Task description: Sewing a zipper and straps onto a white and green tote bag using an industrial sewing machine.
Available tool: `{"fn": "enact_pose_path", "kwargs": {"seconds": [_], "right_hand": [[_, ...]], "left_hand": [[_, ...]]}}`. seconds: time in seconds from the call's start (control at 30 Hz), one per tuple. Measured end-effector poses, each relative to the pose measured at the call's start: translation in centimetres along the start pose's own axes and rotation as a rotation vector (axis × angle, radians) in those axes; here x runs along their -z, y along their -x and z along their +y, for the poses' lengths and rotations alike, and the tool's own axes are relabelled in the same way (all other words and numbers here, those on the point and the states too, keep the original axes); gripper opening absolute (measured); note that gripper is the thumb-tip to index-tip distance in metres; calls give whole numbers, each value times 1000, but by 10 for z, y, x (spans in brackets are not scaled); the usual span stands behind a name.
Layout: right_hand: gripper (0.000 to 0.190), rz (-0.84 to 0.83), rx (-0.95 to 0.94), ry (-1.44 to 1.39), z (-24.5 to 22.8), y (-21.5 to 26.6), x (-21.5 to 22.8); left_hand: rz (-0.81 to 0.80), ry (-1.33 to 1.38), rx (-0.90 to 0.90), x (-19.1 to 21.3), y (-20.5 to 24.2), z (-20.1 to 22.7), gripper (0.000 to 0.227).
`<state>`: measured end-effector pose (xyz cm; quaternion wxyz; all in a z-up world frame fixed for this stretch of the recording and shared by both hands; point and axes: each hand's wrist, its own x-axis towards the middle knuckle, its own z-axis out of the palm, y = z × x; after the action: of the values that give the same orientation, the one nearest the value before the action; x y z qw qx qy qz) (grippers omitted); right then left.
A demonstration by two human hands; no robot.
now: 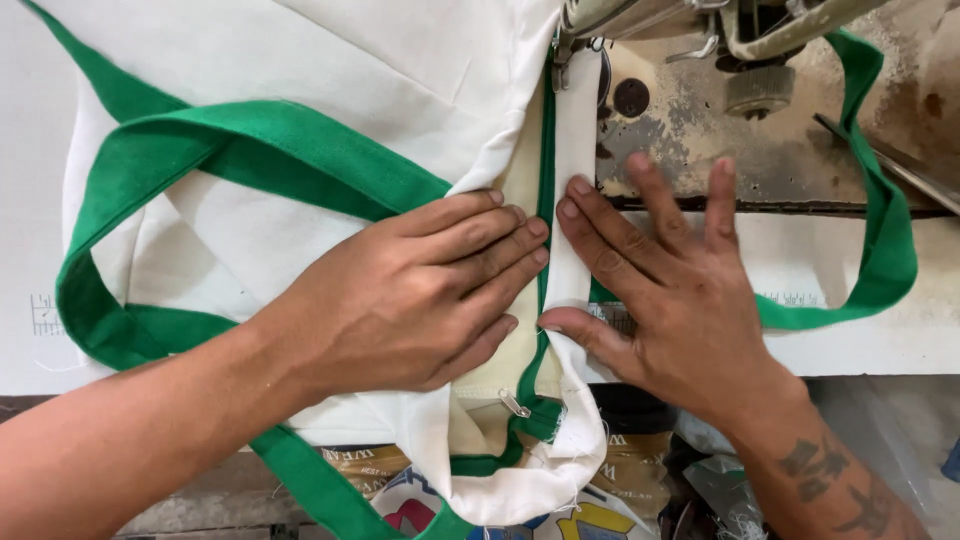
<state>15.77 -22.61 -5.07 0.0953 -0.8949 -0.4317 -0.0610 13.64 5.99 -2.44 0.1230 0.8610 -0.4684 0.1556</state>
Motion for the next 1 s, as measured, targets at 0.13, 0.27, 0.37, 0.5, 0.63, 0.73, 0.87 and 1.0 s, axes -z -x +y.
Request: {"fn": "enact_pose_path", "kwargs": {"seconds": [0.13, 0.27, 0.37, 0.5, 0.63, 0.73, 0.87, 1.0], "right_hand": [[107, -102, 42, 74, 17, -18, 10], [110, -85, 57, -42, 23, -22, 8], [112, -91, 32, -60, 24, -21, 5], [111, -107, 33, -62, 24, -17, 5], [110, -104, 35, 1, 28, -22, 8], [114, -82, 33, 22, 33, -22, 6], [117, -57, 45, 125, 46, -38, 4], [117, -84, 33, 23, 48, -40, -2]], "left_hand": [[-31, -56, -22, 5, -6, -3, 48], [43, -89, -34, 8, -14, -5, 36], [32, -81, -33, -2, -4, -9, 43], [-9, -113, -48, -2, -4, -9, 47], [-46, -104, -73, 0, -5, -18, 52], [-34, -43, -80, -1, -4, -26, 51], [-31, -53, -139, -3, -8, -57, 56], [-12, -60, -144, -9, -2, -61, 58]]}}
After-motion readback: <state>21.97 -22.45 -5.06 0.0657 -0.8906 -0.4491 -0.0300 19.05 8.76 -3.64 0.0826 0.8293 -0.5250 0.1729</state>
